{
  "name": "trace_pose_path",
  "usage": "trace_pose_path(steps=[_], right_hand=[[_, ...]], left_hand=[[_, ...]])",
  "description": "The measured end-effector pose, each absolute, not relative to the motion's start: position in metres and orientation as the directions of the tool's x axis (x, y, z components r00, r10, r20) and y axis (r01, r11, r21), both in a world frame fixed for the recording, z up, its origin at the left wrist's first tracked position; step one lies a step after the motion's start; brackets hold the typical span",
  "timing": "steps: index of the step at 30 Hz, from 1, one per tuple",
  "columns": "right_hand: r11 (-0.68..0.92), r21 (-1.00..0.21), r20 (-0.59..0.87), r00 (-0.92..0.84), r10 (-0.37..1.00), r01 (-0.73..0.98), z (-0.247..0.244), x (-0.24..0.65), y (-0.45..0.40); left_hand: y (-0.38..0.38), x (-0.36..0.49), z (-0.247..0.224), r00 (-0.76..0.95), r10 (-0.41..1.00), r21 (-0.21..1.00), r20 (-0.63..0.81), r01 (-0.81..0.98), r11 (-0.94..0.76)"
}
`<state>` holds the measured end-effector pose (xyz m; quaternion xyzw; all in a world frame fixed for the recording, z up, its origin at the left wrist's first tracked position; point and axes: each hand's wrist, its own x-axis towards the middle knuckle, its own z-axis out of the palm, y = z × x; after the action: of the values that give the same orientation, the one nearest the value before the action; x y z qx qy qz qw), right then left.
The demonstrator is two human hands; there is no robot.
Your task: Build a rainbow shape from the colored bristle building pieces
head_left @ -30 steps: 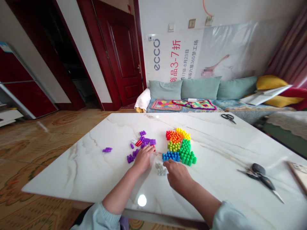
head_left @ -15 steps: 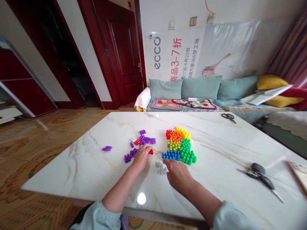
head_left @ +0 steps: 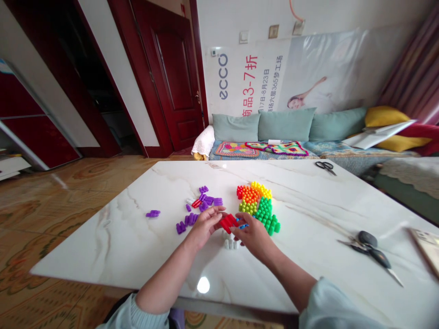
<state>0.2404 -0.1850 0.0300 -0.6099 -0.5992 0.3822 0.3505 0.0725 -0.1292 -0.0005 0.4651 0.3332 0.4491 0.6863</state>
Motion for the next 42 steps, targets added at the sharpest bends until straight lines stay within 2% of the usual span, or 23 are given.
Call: trace_pose_path(steps=[2,5,8,13,16,18,20,23,25,27,33,37,42], right_hand=[[-0.081,-0.957,-0.087,-0.01,0.996,0.278,0.027,0.237,-0.183],[-0.065,-0.982,-0.062,0.025,0.998,0.176,0.025,0.234,-0.182],[-0.04,-0.968,-0.021,0.079,0.997,0.247,0.029,0.238,-0.181],[-0.005,-0.864,0.153,0.271,0.95,0.504,0.047,0.268,-0.179],[-0.068,-0.877,0.124,0.36,0.925,0.476,0.053,0.296,-0.179],[-0.104,-0.867,0.087,0.355,0.931,0.487,0.054,0.316,-0.181],[-0.121,-0.776,0.097,0.306,0.947,0.619,0.051,0.334,-0.185],[-0.101,-0.514,0.092,0.172,0.981,0.852,0.043,0.351,-0.193],[-0.063,-0.363,0.053,0.089,0.995,0.93,0.038,0.355,-0.199],[-0.04,-0.272,0.013,0.046,0.999,0.962,0.034,0.355,-0.202],[-0.106,-0.226,-0.088,0.088,0.992,0.968,0.03,0.361,-0.201],[-0.133,-0.149,-0.135,0.114,0.984,0.98,0.022,0.37,-0.196],[-0.122,-0.102,-0.116,0.11,0.987,0.987,0.007,0.37,-0.189]], left_hand=[[-0.136,0.078,0.0,0.374,0.927,0.937,-0.036,-0.31,0.162],[-0.143,0.085,0.002,0.375,0.927,0.942,0.014,-0.315,0.113],[-0.148,0.087,0.006,0.349,0.936,0.954,0.044,-0.293,0.064],[-0.147,0.078,0.009,0.28,0.958,0.995,0.059,-0.092,-0.034],[-0.142,0.073,0.004,0.201,0.978,0.999,0.049,-0.019,-0.046],[-0.139,0.072,0.0,0.176,0.984,0.999,0.033,0.007,-0.035],[-0.137,0.073,-0.004,0.186,0.982,1.0,0.018,0.023,-0.022],[-0.136,0.074,-0.008,0.202,0.979,0.999,-0.004,0.042,-0.005],[-0.136,0.075,-0.009,0.203,0.979,0.999,-0.012,0.045,0.003],[-0.136,0.075,-0.01,0.203,0.979,0.999,-0.008,0.041,-0.001],[-0.135,0.073,-0.014,0.208,0.978,0.998,-0.016,0.055,0.005],[-0.134,0.073,-0.016,0.211,0.977,0.999,-0.012,0.053,0.0],[-0.134,0.073,-0.017,0.217,0.976,0.999,-0.022,0.046,0.012]])
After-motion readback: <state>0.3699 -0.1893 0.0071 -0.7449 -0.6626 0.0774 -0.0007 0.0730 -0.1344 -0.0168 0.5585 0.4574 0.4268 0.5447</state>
